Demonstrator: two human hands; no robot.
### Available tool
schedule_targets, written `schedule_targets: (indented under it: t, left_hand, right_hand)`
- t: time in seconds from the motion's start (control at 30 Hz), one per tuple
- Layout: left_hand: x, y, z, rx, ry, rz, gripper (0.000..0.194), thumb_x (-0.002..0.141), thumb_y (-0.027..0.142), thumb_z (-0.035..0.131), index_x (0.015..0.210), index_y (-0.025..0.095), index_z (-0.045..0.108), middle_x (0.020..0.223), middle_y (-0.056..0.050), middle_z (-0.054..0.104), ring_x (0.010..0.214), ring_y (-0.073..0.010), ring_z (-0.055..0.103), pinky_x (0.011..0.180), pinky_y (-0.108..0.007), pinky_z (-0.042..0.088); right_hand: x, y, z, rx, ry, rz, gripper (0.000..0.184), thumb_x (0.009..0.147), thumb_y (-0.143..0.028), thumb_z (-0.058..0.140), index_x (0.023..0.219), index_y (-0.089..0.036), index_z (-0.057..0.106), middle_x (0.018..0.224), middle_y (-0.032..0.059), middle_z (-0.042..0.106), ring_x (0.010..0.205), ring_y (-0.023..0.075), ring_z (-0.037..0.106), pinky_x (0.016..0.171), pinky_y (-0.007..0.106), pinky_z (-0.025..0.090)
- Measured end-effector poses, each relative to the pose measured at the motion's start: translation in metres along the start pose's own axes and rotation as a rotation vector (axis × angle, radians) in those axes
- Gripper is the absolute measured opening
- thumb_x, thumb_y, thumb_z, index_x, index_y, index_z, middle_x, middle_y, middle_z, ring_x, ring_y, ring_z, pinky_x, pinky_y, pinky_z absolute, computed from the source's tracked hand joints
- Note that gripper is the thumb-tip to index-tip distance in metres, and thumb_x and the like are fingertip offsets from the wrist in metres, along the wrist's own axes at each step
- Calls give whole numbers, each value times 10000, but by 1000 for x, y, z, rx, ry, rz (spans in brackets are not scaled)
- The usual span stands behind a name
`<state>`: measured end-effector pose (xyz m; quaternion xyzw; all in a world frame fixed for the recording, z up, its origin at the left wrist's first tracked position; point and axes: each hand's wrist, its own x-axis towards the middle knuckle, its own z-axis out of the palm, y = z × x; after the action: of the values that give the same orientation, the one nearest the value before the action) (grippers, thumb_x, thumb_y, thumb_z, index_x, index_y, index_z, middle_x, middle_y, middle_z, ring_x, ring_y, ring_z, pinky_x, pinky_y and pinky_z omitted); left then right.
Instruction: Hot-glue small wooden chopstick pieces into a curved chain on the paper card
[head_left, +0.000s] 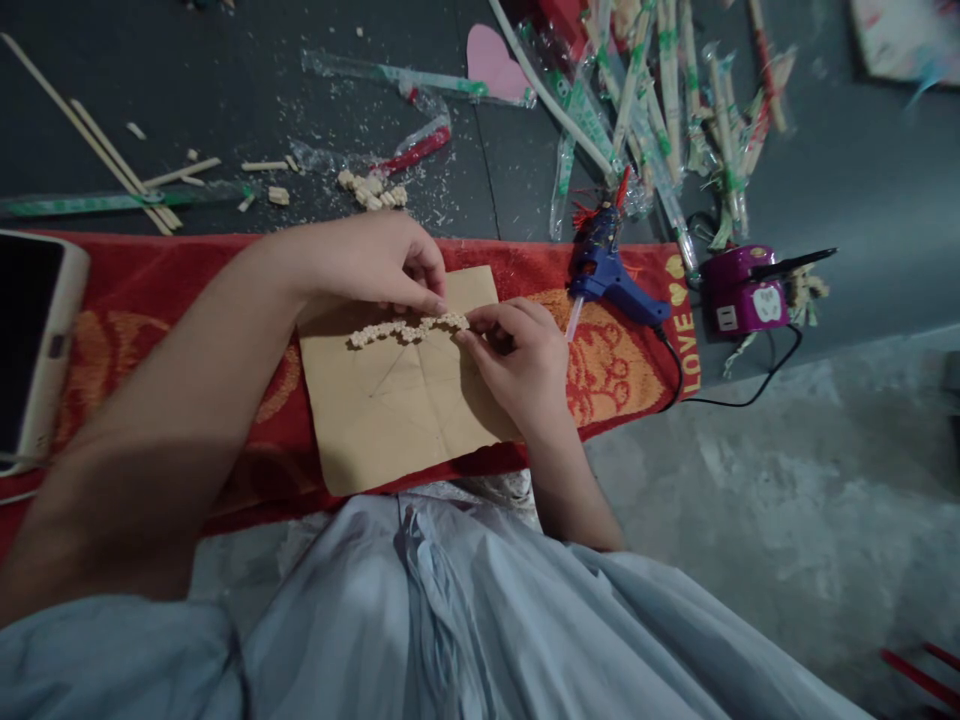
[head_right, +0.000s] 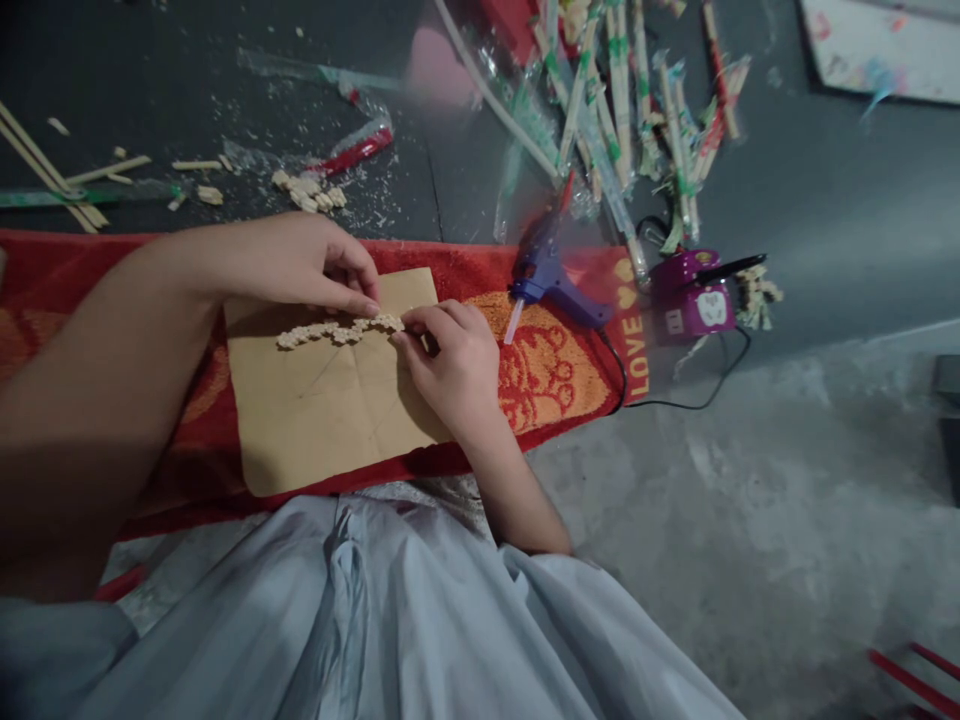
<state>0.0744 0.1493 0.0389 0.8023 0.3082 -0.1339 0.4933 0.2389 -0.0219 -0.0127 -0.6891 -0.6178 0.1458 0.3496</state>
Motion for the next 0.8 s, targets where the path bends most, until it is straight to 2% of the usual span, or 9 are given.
schedule_targets:
  t: [0.27, 0.4, 0.53, 0.8]
  left_hand:
    - [0, 0, 0, 9, -1, 22, 317, 835, 443, 725, 947, 149, 768, 812, -66, 725, 885, -236, 652, 864, -328, 467]
    - [2, -4, 0, -2, -9, 63, 352, 848, 462, 710, 970, 137, 767, 809, -58, 720, 956, -255, 659, 919, -343, 474]
    - [2, -5, 0, 0, -12, 39, 368, 857, 455, 711, 1000, 123, 779, 839, -75, 730, 1016, -282, 660, 956, -362, 473]
    - [0, -2, 1, 11, 25, 19, 349, 832, 491, 723, 942, 166, 783, 819, -54, 725, 871, -224, 641, 843, -339, 455]
  right_hand:
    - [0, 0, 1, 39, 33, -19, 40, 874, -212, 801, 914, -215, 801, 835, 17, 730, 787, 184, 623, 773, 327, 507]
    - [-1, 2, 3, 73, 65, -65, 41, 871, -191, 808, 911, -196, 804, 820, 11, 729, 764, 170, 618, 749, 310, 498]
    - [-1, 3, 4, 62, 74, -74, 34, 893, -234, 799, 901, -201, 801, 815, 9, 726, 760, 168, 614, 742, 309, 493]
    - [-1, 3, 4, 52, 86, -85, 43, 866, -207, 823, 903, -195, 805, 816, 14, 740, 760, 171, 625, 734, 307, 494]
